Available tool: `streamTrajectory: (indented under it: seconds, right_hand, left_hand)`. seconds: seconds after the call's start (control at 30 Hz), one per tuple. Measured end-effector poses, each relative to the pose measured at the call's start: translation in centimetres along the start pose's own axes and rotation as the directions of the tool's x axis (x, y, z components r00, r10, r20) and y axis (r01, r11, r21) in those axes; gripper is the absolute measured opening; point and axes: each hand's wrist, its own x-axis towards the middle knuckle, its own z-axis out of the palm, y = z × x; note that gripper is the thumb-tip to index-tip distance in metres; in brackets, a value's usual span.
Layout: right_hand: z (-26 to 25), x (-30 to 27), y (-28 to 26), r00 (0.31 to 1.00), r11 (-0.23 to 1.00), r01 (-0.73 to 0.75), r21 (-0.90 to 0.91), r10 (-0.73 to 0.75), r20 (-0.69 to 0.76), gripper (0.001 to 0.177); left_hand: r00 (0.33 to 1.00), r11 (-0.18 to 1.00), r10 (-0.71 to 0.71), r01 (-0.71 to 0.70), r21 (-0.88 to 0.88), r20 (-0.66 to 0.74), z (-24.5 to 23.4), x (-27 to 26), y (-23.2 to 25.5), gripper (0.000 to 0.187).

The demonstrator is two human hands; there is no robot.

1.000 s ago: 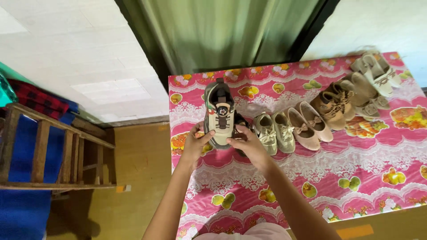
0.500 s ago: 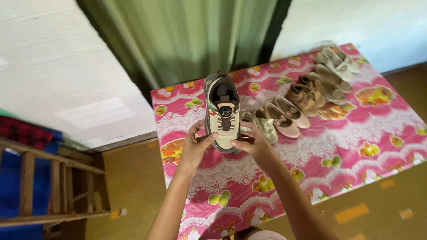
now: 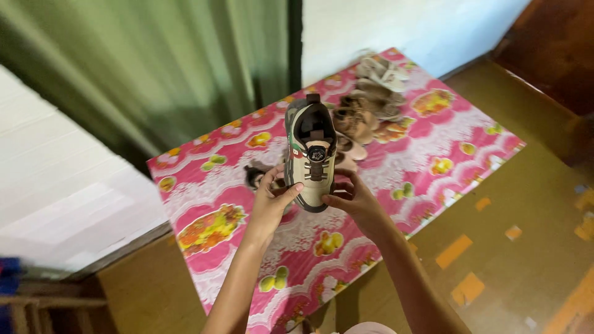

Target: Arranging and moving various pairs of shoes between a table and multiple shoe racks.

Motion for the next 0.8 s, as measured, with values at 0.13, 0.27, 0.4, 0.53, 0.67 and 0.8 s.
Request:
streamTrajectory:
  seconds: [0.13, 0.27, 0.4, 0.53, 0.67, 0.8]
  right_hand:
    - [-4.4, -3.7, -0.9, 0.995, 0.999, -0.005, -0.038, 0.001, -0.1, 0.08]
    - [-9.2, -8.2, -0.7, 0.986, 1.0, 0.022, -0.016, -0.024, -0.166, 0.08]
    - [-15.2, -12.8, 1.4, 0.969, 0.996, 0.088, 0.022, -0.081, -0.233, 0.082]
    - [-19.0, -19.6, 0.8, 0.937, 0.998, 0.06, -0.028, -0.066, -0.343, 0.078]
    - [-23.3, -26.3, 1.3, 0.91, 0.993, 0.106, 0.048, -0.077, -0.408, 0.075]
    - [-27.1, -32.4, 1.9, 0.85, 0.998, 0.067, 0.007, -0.054, -0.524, 0.074]
  left_hand:
    - [0.997, 0.999, -0.032, 0.031, 0.012, 0.065, 5.1, -0.3, -1.1, 0.067]
    - [0.987, 1.0, 0.008, -0.005, -0.015, 0.159, 10.6, -1.7, -3.5, 0.063]
    - [0.964, 0.993, -0.103, 0.115, -0.037, 0.244, 16.7, -4.1, -5.4, 0.059]
    - [0.944, 0.983, -0.176, 0.154, 0.098, 0.279, 22.6, -7.4, -7.3, 0.062]
    - [0.91, 0.982, -0.188, 0.163, 0.098, 0.37, 29.0, -10.8, -8.9, 0.069]
    - [0.866, 0.968, -0.192, 0.09, 0.235, 0.461, 34.7, -13.3, -11.6, 0.077]
